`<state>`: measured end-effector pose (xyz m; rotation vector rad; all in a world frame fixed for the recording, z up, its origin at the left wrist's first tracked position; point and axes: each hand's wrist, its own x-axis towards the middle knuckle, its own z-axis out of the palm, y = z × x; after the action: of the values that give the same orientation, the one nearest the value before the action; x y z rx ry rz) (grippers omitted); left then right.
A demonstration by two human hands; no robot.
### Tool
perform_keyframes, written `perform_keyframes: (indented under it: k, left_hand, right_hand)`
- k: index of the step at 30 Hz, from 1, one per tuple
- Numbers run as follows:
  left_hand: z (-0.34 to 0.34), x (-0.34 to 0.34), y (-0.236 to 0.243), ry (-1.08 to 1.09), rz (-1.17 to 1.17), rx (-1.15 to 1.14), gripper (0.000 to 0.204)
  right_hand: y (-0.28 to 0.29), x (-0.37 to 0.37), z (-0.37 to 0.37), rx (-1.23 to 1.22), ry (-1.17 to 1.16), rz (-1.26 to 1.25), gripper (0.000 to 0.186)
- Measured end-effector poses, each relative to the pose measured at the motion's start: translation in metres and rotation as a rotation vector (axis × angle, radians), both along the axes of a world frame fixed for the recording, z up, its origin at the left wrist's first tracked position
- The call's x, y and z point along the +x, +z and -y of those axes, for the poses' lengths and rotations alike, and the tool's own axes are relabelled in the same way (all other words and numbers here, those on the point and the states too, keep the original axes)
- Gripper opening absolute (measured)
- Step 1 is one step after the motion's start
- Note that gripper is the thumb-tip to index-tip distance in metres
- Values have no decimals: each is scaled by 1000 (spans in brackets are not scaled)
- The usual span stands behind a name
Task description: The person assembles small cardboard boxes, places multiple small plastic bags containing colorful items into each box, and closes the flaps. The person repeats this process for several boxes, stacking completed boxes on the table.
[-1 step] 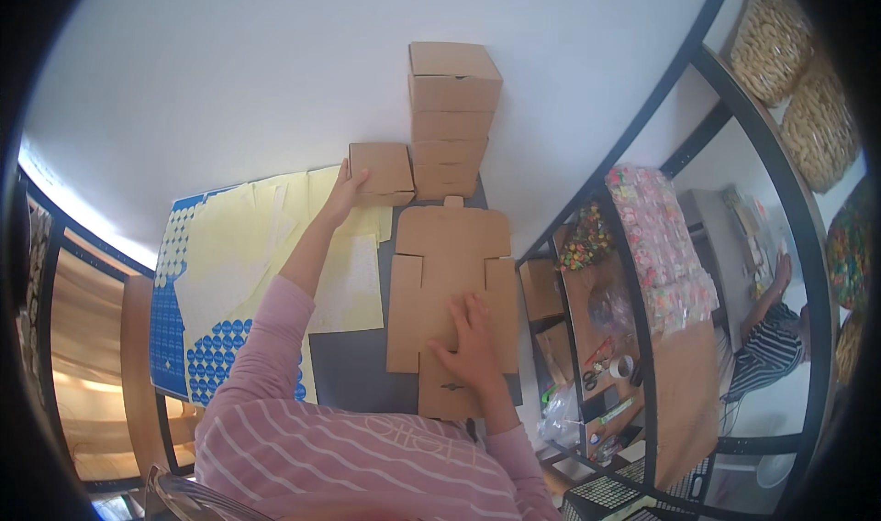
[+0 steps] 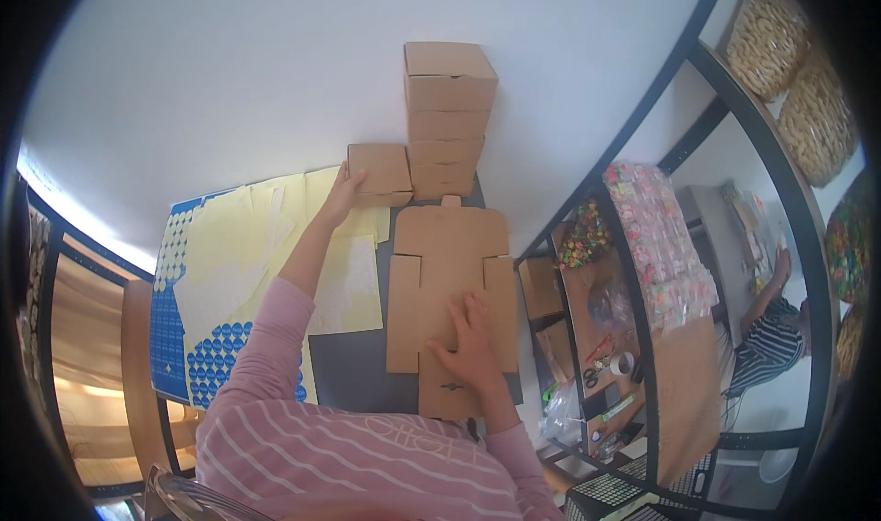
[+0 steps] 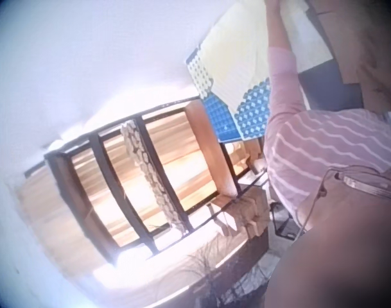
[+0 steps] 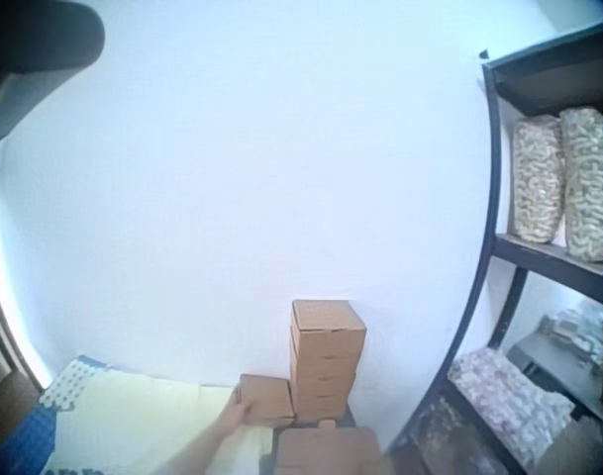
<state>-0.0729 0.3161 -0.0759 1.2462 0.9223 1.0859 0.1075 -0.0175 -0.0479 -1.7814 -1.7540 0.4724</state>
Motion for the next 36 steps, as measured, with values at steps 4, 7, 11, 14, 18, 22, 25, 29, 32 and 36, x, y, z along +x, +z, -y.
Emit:
perform_keyframes:
  k: [4, 7, 11, 14, 18, 22, 25, 29, 32, 36]
  left_hand:
    - [-27, -7, -20, 120, -370, 8, 74]
    - [-19, -8, -13, 165, -382, 85, 71]
    - [34, -3, 27, 387, -478, 295, 70]
    - [84, -2, 54, 299, -462, 377, 68]
    - [165, -12, 65, -39, -809, 332, 63]
    - [233, -9, 56, -200, -954, 210, 63]
    - [249, -2, 48, -168, -997, 177, 62]
    - [258, -1, 41, -127, -932, 104, 62]
    - [268, 0, 41, -92, -867, 109, 61]
    - [286, 6, 47, -48, -949, 264, 57]
  right_hand:
    - [-2, -2, 2, 1, -13, 10, 67]
    - [-9, -1, -1, 36, -39, 0, 62]
    - [-14, 3, -3, 87, -7, -58, 58]
    - [-9, 11, 6, 189, -125, -185, 56]
    - [-5, 32, 19, 204, -515, 63, 56]
    - [-15, 52, 29, 21, -454, 67, 61]
    - [-24, 57, 32, 19, -384, 70, 64]
    - [-25, 57, 33, 78, -354, 122, 63]
    - [-16, 55, 36, 71, -351, 80, 59]
    - [4, 51, 43, 113, -294, 125, 61]
